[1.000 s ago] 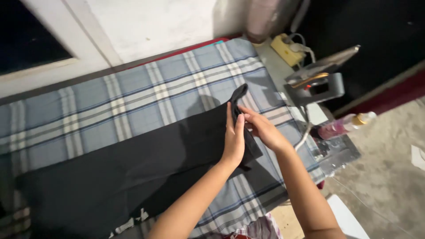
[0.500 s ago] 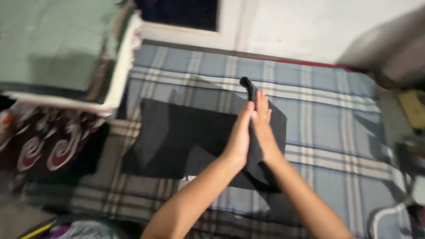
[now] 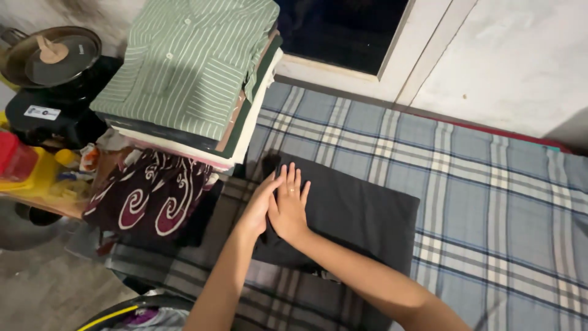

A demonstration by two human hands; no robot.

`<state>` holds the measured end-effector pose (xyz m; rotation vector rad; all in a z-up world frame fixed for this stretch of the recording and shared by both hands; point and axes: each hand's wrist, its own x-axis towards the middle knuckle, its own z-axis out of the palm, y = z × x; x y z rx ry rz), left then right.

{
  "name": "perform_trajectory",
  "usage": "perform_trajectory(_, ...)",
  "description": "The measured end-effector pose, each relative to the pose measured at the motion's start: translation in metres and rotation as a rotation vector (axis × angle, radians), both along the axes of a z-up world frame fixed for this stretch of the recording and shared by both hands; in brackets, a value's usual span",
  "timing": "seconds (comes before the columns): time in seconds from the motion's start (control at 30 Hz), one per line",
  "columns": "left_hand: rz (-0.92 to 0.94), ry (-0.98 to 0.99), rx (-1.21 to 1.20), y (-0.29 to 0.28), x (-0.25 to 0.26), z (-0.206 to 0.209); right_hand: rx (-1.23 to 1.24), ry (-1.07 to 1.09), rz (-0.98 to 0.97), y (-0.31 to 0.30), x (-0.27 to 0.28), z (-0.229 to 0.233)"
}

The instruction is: Ironing and folding a black t-shirt on a flat surface.

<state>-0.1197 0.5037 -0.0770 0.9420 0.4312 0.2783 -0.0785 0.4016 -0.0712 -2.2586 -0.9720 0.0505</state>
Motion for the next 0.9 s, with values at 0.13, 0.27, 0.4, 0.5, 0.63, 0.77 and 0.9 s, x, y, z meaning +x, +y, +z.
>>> perform_trajectory(0.13,-0.034,0.031,0.012,0.008,-0.011,0.013,0.036,0.019,0.0,0.008,-0.008,0.01)
perform_trajectory(0.27,-0.031,0.061,0.065,0.013,-0.019,0.011,-0.054,0.08,0.056,0.009,-0.011,0.011)
perform_trajectory(0.4,-0.021,-0.001,0.119,0.014,-0.024,0.011,-0.141,0.097,0.108,0.009,0.005,-0.028)
perform_trajectory(0.5,-0.068,-0.008,0.248,0.017,-0.039,0.005,-0.034,0.014,0.193,0.001,0.033,-0.058)
perform_trajectory(0.63,-0.14,0.068,0.563,0.008,-0.069,0.042,0.317,0.581,0.401,-0.044,0.033,0.0)
perform_trajectory(0.77,-0.158,0.124,0.924,0.01,-0.08,0.043,-0.031,0.174,0.529,-0.084,-0.001,0.061)
perform_trajectory(0.9,-0.19,0.097,0.858,0.014,-0.087,0.046,-0.311,-0.066,0.682,-0.118,-0.021,0.088)
